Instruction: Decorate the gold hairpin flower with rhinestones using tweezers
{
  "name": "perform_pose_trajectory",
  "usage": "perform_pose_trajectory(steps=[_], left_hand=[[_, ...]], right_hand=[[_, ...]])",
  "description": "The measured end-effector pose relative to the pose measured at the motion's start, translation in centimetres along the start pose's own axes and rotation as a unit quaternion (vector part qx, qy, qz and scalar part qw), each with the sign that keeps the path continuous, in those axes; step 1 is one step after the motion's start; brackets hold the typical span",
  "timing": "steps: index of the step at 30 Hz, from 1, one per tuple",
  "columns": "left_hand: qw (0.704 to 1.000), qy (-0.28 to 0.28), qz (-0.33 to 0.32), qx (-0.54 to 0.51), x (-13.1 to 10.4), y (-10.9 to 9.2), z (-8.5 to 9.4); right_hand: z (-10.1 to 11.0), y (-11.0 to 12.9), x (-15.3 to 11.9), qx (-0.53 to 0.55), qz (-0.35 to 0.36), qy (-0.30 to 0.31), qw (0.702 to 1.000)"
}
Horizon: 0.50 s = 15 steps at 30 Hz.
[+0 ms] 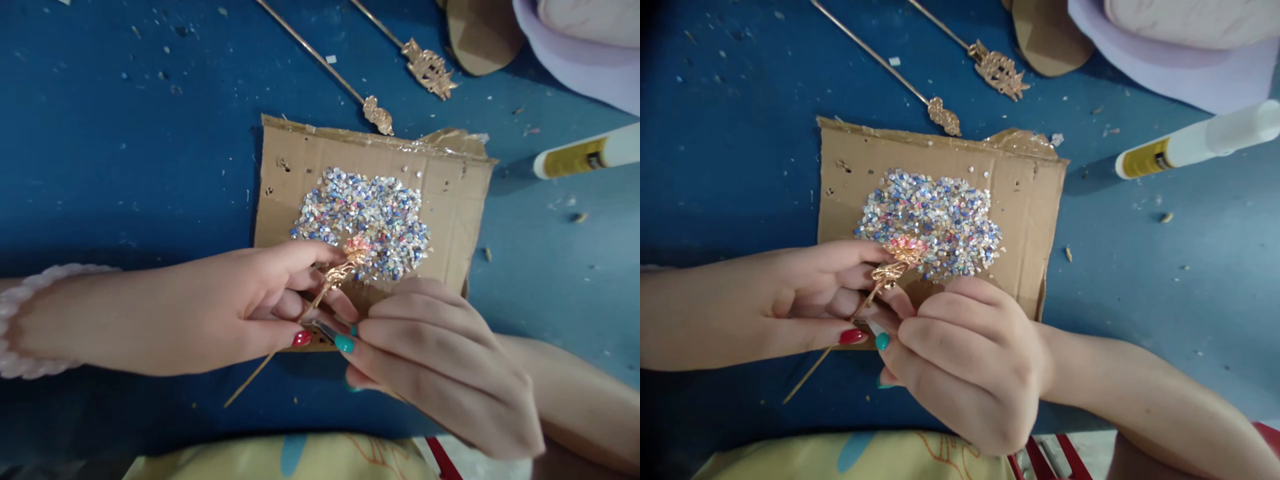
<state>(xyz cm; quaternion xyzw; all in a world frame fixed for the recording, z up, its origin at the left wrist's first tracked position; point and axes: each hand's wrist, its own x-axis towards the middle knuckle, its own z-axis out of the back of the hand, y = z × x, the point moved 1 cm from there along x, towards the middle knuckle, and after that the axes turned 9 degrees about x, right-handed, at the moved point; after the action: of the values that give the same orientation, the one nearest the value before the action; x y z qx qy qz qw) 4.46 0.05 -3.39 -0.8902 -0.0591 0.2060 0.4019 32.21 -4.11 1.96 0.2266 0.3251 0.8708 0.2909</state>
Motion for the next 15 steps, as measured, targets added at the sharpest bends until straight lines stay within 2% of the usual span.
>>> perform_pose_trajectory(steps=[6,10,11,13,15], left_hand=[[1.000,-0.011,0.002,-0.001,-0.1,0.0,0.0],[1.000,-0.007,0.012,0.000,-0.1,0.1,0.0],[1.000,-0.009,0.006,0.002,-0.1,0.2,0.0],[1.000,-0.009,-0.012,0.001,-0.1,0.4,0.1],[0.999,-0.007,-0.035,-0.008,0.0,0.6,0.1]], right_hand=[[0.7,-0.3,0.4,-0.002,0.012,-0.006,1.000],[0.0,-0.1,0.0,0.013,0.024,-0.005,1.000],[-0.3,0.1,-0.1,0.012,0.022,-0.012,1.000],[-1.0,0.6,-0.5,-0.018,-0.036,-0.081,0.996],[-1.7,1.2,-0.9,-0.032,-0.051,-0.091,0.994]])
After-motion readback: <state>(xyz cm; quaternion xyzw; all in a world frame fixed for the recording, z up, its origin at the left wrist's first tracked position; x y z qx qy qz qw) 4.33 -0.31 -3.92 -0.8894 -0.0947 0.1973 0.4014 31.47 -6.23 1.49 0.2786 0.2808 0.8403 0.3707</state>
